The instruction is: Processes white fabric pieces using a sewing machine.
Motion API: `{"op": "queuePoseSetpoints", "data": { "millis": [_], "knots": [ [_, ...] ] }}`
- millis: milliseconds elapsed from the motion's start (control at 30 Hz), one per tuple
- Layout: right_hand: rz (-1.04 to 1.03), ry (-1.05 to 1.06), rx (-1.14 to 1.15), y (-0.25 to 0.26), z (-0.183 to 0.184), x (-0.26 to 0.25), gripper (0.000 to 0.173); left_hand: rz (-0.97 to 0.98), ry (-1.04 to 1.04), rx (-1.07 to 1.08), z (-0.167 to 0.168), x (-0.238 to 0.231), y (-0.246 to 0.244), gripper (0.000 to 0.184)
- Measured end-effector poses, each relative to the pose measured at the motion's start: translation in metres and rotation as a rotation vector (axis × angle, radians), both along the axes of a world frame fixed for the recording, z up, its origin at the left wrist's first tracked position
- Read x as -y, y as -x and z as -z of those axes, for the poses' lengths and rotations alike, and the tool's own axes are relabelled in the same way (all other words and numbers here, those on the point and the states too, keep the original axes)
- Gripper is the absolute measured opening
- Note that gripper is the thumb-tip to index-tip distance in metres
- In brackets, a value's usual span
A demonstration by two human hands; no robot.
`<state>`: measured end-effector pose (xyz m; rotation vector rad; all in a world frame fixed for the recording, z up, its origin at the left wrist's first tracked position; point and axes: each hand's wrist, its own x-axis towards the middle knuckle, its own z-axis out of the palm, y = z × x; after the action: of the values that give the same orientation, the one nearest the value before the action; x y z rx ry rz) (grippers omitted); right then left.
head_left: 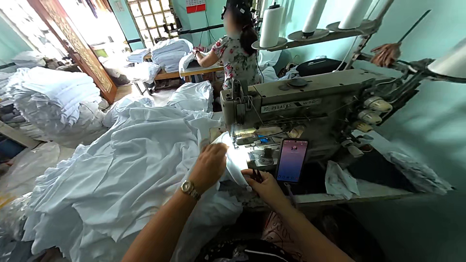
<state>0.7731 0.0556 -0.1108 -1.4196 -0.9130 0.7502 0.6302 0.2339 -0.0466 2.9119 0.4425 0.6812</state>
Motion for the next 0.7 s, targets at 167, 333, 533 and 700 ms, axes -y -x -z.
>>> {"op": "queuePoseSetpoints", "data": {
  "millis": [167, 333, 533, 700],
  "knots": [
    [0.045, -0.076, -0.050, 0.008, 0.005, 0.001, 0.020, 0.059, -0.077, -0.140, 0.013, 0.011, 0.011, 0.033],
    [0.050, -0.059, -0.014, 0.002, 0.003, -0.001, 0.019, 0.037, 0.026, -0.158, 0.004, 0.006, 0.001, 0.031],
    [0.103, -0.053, 0.030, -0.007, -0.007, -0.025, 0.017, 0.063, 0.129, -0.096, -0.001, -0.035, -0.025, 0.030],
    [0.132, -0.094, 0.033, -0.007, -0.001, -0.029, 0.015, 0.062, 0.065, 0.021, 0.011, -0.042, -0.024, 0.031]
  ]
}}
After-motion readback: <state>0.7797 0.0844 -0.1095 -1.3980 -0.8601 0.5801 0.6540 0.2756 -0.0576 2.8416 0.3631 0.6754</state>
